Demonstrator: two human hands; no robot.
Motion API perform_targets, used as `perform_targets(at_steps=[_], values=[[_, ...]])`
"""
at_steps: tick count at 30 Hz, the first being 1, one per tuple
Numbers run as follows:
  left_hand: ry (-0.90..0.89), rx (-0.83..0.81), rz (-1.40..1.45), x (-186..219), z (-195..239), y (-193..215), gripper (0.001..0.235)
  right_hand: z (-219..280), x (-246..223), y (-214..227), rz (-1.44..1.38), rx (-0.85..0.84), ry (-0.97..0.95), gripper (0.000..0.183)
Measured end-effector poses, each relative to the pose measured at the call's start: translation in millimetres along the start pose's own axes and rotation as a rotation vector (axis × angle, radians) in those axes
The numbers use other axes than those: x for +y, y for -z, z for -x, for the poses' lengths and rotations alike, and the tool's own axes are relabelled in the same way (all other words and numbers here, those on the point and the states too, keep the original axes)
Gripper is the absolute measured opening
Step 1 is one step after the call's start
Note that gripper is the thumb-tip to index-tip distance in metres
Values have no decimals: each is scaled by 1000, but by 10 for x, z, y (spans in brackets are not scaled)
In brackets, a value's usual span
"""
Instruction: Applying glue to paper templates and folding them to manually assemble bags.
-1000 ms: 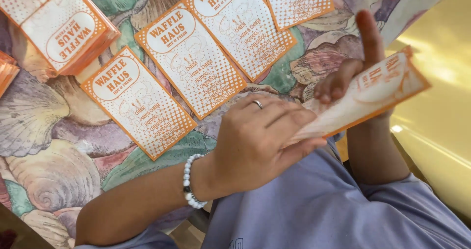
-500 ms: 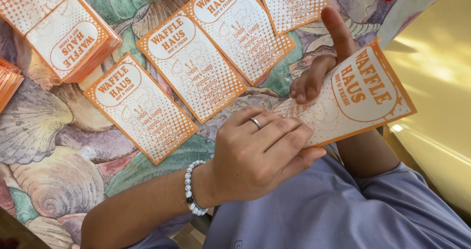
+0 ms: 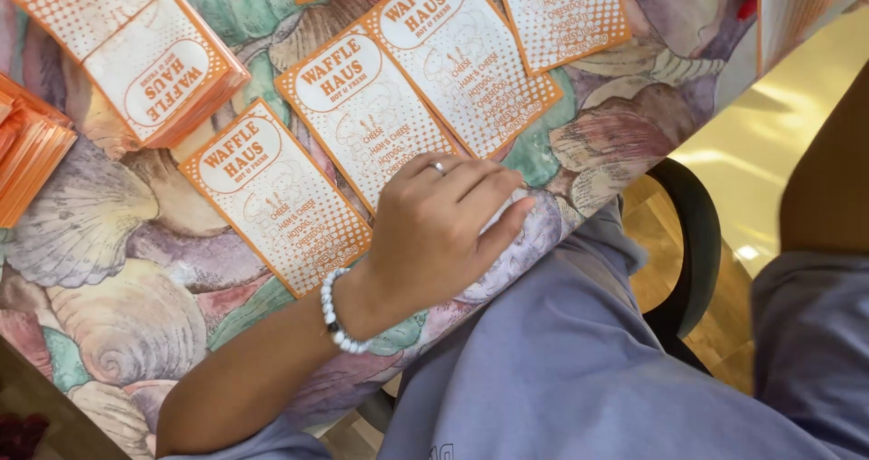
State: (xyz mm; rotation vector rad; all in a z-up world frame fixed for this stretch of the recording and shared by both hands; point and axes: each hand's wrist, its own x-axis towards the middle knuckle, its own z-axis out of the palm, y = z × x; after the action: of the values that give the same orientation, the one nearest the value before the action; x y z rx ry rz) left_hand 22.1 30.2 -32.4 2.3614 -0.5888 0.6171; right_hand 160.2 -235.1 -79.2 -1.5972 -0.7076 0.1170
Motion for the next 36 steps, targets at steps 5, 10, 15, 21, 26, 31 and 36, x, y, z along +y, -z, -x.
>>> perform_targets(at_steps=[5, 10, 15, 21, 26, 31, 36], values=[[1, -312, -281, -191, 172, -340, 35, -220, 2, 74, 313, -58, -14, 61], [216, -470, -571, -266, 189, -370, 80, -479, 102, 73, 710, -116, -43, 55], [225, -495, -545, -415, 184, -373, 62, -586, 236, 57, 1007, -157, -81, 58], [227, -476, -316, -469, 238, -440, 55, -500, 392, 29, 1174, -56, -121, 60], [209, -449, -317, -496, 254, -417, 52, -685, 519, 317, 1059, -92, -385, 56], [205, -417, -371, -509, 269, -438, 54, -559, 576, 503, 904, 164, -384, 54], [266, -389, -437, -454, 234, -305, 84, -279, 24, 216, 967, 22, 96, 18]])
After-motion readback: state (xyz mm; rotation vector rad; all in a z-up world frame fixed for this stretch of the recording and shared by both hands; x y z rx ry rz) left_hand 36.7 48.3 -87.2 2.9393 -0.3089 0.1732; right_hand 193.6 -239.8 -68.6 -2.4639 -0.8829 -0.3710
